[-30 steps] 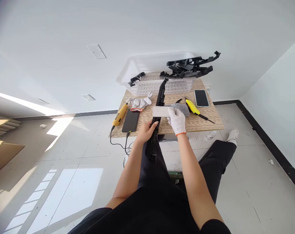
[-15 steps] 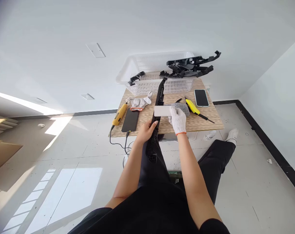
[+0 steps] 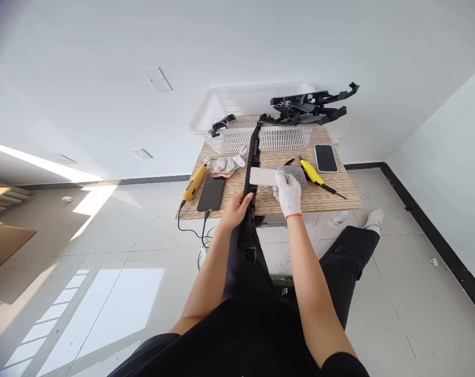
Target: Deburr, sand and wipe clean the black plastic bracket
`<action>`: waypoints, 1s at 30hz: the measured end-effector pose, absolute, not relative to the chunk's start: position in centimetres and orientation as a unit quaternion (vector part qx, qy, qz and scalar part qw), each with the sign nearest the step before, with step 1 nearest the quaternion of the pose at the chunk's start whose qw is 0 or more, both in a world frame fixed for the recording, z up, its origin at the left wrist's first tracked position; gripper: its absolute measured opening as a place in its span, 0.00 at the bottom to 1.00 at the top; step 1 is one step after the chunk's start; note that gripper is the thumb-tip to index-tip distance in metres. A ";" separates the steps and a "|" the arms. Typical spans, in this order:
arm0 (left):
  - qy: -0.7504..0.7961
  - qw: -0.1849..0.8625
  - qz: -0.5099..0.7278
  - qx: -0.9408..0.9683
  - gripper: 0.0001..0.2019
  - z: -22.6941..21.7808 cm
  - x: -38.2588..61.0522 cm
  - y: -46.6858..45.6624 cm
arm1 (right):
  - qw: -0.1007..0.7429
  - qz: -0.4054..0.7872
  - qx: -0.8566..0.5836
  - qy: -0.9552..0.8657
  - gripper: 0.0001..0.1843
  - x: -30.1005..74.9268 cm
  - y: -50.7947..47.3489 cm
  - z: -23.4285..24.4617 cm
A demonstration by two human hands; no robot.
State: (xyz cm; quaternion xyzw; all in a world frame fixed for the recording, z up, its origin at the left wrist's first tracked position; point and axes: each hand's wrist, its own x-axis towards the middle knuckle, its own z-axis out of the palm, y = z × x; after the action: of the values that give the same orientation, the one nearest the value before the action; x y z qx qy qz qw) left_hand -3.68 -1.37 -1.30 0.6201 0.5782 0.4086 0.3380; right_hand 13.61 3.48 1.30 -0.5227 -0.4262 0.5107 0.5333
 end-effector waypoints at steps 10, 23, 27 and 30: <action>0.578 0.347 0.405 0.618 0.23 -1.1 -3.7 -1.4 | 0.499 0.472 -0.535 -0.491 0.22 13.6 3.4 1.2; 0.587 0.338 0.395 0.621 0.22 -0.8 -3.5 -1.5 | 0.514 0.461 -0.541 -0.480 0.23 13.5 3.4 1.0; 0.590 0.335 0.398 0.618 0.21 -0.7 -3.4 -1.5 | 0.486 0.451 -0.543 -0.516 0.23 13.5 3.5 0.8; 0.585 0.340 0.394 0.622 0.22 -0.8 -3.4 -1.5 | 0.506 0.448 -0.540 -0.502 0.22 13.6 3.5 0.6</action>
State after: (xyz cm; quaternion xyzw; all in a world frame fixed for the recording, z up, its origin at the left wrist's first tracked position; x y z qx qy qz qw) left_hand -3.44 -1.52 -0.80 0.6216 0.5854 0.3945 0.3397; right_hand 13.62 3.52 0.63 -0.5400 -0.5019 0.4483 0.5055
